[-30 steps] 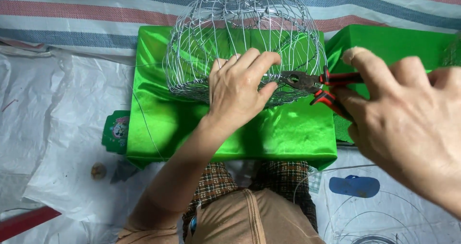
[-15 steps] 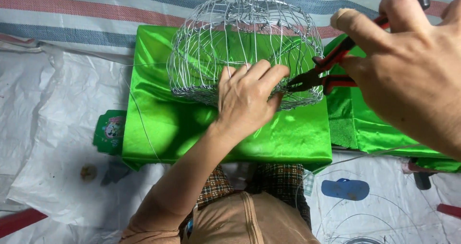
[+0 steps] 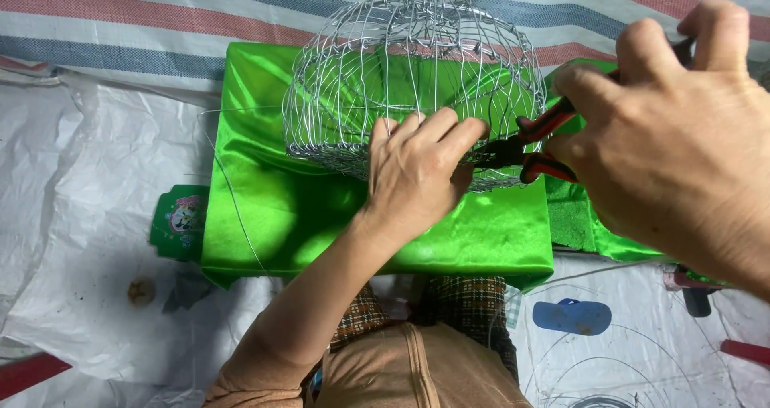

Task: Using pliers to cut and bend wire ends on a wire mesh cage to finish and detail the structure.

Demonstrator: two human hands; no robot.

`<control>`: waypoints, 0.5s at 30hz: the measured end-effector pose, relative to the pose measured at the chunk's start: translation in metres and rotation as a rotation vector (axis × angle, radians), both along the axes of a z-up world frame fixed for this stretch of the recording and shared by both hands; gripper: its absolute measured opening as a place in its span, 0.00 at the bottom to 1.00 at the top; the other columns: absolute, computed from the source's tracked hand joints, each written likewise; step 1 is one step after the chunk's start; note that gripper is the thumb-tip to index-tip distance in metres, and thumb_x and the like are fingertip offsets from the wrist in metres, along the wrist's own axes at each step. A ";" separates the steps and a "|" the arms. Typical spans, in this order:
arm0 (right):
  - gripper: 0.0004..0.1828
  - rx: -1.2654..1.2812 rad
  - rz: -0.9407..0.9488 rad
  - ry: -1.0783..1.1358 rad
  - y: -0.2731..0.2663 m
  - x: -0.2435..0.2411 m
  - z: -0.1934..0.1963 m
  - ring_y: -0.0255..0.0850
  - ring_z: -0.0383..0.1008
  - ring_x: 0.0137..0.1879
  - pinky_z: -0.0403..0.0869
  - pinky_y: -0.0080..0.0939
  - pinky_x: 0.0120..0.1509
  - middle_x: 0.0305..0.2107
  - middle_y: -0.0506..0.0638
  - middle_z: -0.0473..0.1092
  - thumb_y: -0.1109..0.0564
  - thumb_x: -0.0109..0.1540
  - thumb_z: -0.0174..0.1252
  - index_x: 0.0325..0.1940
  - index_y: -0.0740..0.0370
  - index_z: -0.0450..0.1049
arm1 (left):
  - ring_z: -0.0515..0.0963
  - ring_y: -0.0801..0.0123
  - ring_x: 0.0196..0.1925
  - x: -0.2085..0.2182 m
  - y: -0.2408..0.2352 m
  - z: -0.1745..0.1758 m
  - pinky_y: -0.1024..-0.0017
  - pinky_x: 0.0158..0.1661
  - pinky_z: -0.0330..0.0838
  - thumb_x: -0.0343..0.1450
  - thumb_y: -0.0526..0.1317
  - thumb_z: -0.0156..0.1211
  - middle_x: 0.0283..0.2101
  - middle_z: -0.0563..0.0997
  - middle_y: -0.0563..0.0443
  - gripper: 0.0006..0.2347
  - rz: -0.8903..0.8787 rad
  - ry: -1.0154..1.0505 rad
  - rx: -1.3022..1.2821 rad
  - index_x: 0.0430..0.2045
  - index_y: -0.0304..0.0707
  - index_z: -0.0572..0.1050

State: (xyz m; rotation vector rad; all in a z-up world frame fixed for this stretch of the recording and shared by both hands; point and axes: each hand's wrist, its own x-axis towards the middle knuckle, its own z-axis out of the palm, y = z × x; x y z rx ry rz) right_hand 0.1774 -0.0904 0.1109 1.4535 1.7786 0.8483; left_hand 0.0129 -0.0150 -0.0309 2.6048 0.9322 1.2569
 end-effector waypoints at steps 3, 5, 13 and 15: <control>0.16 -0.086 -0.012 -0.180 -0.004 -0.002 0.003 0.29 0.61 0.32 0.64 0.39 0.47 0.43 0.35 0.75 0.43 0.71 0.49 0.31 0.34 0.78 | 0.64 0.67 0.28 -0.004 0.000 0.003 0.66 0.38 0.52 0.59 0.20 0.57 0.31 0.69 0.56 0.19 -0.011 0.035 -0.038 0.37 0.45 0.76; 0.15 -0.058 -0.002 -0.156 -0.012 -0.011 0.005 0.31 0.60 0.32 0.61 0.39 0.47 0.41 0.37 0.75 0.44 0.70 0.52 0.30 0.35 0.77 | 0.65 0.68 0.29 -0.002 0.002 0.000 0.66 0.38 0.53 0.60 0.20 0.58 0.31 0.70 0.56 0.18 -0.031 0.049 -0.058 0.38 0.45 0.76; 0.20 -0.063 0.095 -0.431 -0.024 -0.032 0.004 0.38 0.55 0.29 0.55 0.43 0.37 0.27 0.50 0.64 0.54 0.69 0.55 0.23 0.62 0.72 | 0.73 0.67 0.30 0.002 0.001 -0.001 0.63 0.37 0.65 0.61 0.18 0.57 0.34 0.75 0.54 0.22 -0.081 0.154 -0.148 0.47 0.42 0.75; 0.25 -0.017 0.105 -0.296 -0.023 -0.032 0.008 0.38 0.51 0.34 0.51 0.42 0.42 0.29 0.44 0.65 0.56 0.72 0.60 0.18 0.57 0.70 | 0.74 0.67 0.30 -0.001 0.001 0.000 0.63 0.39 0.64 0.63 0.20 0.56 0.33 0.76 0.54 0.20 -0.100 0.158 -0.172 0.46 0.42 0.76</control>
